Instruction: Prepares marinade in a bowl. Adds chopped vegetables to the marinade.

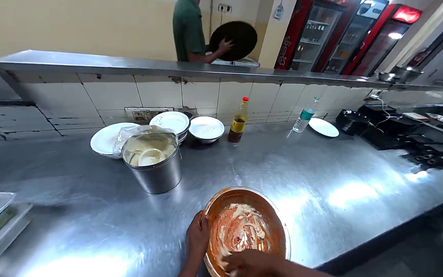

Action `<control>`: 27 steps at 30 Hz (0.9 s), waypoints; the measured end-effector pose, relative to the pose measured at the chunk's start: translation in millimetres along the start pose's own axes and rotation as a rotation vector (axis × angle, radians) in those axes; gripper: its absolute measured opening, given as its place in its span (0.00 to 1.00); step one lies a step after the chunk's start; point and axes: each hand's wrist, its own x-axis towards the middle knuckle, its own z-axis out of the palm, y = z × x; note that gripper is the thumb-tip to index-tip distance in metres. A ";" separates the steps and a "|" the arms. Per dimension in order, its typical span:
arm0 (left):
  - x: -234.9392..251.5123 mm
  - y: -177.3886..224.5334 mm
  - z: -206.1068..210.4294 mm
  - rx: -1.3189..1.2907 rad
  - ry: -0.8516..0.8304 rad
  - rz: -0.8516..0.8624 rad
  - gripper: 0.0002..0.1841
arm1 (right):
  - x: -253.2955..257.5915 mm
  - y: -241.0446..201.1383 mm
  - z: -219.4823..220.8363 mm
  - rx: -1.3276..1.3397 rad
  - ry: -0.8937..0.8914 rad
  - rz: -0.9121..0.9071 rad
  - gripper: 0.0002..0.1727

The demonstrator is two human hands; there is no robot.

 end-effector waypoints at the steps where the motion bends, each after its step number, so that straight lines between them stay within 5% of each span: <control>1: 0.3 -0.9 -1.4 -0.003 -0.014 0.012 0.19 | -15.9 13.3 -12.3 -0.058 -0.065 0.033 0.19; 3: 0.7 -1.2 -1.3 -0.026 -0.031 0.035 0.20 | -21.7 22.9 -53.5 -0.167 -0.012 0.294 0.16; 5: 1.0 -1.4 -0.7 -0.033 -0.019 0.034 0.19 | 12.1 19.0 -57.8 -0.133 0.231 0.400 0.22; 7: 0.0 -0.4 0.5 -0.032 0.004 0.016 0.19 | 33.9 -1.1 -20.6 0.032 0.271 0.226 0.28; 9: 2.9 -1.5 0.4 -0.031 0.007 0.003 0.19 | 13.2 -13.3 -0.1 0.054 0.067 0.065 0.25; 11: 3.3 -5.4 -1.3 -0.055 -0.016 0.019 0.19 | -19.0 10.2 -18.7 -0.045 -0.043 0.108 0.18; 14: 3.0 -3.7 0.6 -0.083 -0.014 0.036 0.19 | -7.8 21.5 -67.8 -0.180 0.157 0.421 0.19; 17: 4.2 0.5 3.1 -0.056 0.019 0.022 0.18 | 37.9 -3.5 -18.9 0.024 0.270 0.225 0.31; 19: 6.6 1.3 1.4 -0.036 0.015 0.015 0.19 | 18.2 -12.6 0.6 0.023 0.084 0.056 0.24; 21: 5.7 -3.2 -1.3 -0.058 0.006 0.029 0.18 | -15.0 12.9 -19.5 -0.058 -0.056 0.097 0.17; 24: 4.8 -2.8 2.8 -0.091 0.000 0.052 0.19 | -4.3 21.2 -71.1 -0.177 0.157 0.402 0.18; 27: 6.1 0.4 3.5 -0.045 -0.001 0.035 0.19 | 35.3 -2.0 -25.1 0.028 0.279 0.205 0.26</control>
